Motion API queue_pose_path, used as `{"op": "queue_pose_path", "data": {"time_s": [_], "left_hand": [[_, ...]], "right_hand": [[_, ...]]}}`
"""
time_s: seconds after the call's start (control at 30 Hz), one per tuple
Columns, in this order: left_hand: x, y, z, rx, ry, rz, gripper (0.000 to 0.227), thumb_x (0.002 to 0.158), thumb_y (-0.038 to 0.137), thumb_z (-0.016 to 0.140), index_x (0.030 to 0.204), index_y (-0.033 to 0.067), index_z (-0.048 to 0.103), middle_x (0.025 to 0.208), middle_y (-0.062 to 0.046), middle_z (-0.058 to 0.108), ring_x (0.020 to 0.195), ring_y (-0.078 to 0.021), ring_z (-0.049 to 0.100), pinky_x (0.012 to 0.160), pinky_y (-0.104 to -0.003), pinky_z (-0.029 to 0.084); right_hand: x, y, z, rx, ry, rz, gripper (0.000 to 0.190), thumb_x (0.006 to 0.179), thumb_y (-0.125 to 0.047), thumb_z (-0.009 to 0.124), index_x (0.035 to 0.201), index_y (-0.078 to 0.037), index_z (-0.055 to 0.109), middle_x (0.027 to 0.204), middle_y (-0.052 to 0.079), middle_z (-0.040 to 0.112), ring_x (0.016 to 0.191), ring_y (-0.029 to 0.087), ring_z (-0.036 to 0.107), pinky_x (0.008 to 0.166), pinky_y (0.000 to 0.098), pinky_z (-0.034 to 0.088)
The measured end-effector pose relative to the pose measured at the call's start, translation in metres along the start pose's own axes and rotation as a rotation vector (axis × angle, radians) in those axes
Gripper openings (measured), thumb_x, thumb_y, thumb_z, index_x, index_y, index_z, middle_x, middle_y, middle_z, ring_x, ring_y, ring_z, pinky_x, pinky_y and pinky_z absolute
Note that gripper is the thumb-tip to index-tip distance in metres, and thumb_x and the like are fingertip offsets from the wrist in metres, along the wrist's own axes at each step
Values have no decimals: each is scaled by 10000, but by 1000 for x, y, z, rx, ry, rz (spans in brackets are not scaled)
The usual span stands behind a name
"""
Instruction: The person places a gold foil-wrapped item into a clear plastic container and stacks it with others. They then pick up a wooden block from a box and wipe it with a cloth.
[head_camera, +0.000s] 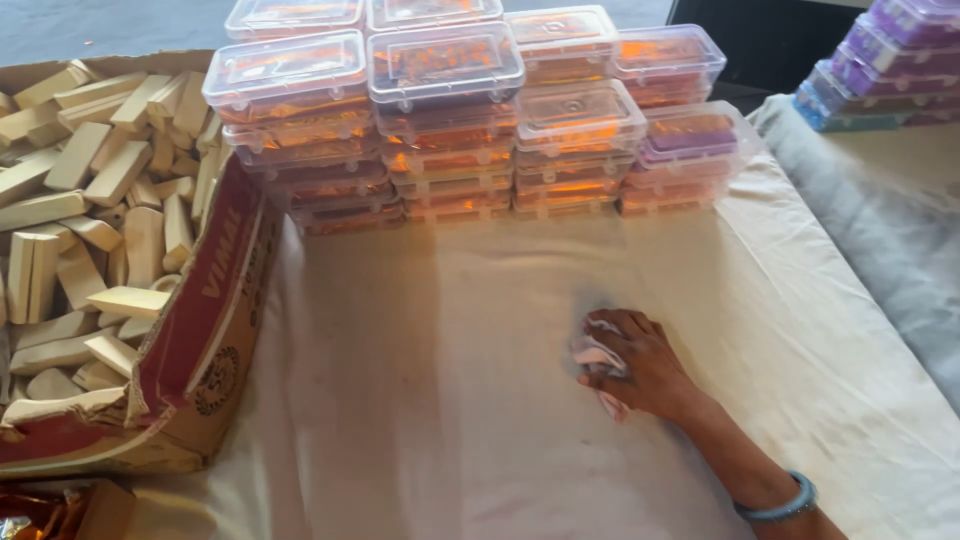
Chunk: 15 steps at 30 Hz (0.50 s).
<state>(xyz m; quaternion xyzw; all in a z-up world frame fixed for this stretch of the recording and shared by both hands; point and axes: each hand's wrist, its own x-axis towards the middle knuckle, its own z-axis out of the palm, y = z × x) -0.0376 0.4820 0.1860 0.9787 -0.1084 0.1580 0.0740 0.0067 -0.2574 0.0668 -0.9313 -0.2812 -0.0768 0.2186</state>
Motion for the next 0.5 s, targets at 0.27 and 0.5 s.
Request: {"op": "queue_pose_path", "data": {"time_s": [0.27, 0.5], "left_hand": [[59, 369, 0, -442, 282, 210, 685, 753, 185, 766, 1364, 7, 512, 1020, -166, 715, 775, -296, 715, 661, -408, 572], [65, 469, 221, -598, -228, 20, 943, 739, 411, 750, 1516, 14, 391, 1339, -232, 632, 1202, -396, 643, 986, -425, 525]], "right_hand": [[-5, -25, -39, -168, -251, 7, 893, 616, -485, 871, 1416, -210, 586, 1509, 61, 488, 1398, 322, 396, 1021, 524, 375], [-40, 11, -52, 27, -302, 78, 764, 704, -215, 812, 1432, -221, 581, 1445, 41, 552, 1318, 299, 487, 1091, 432, 442]]}}
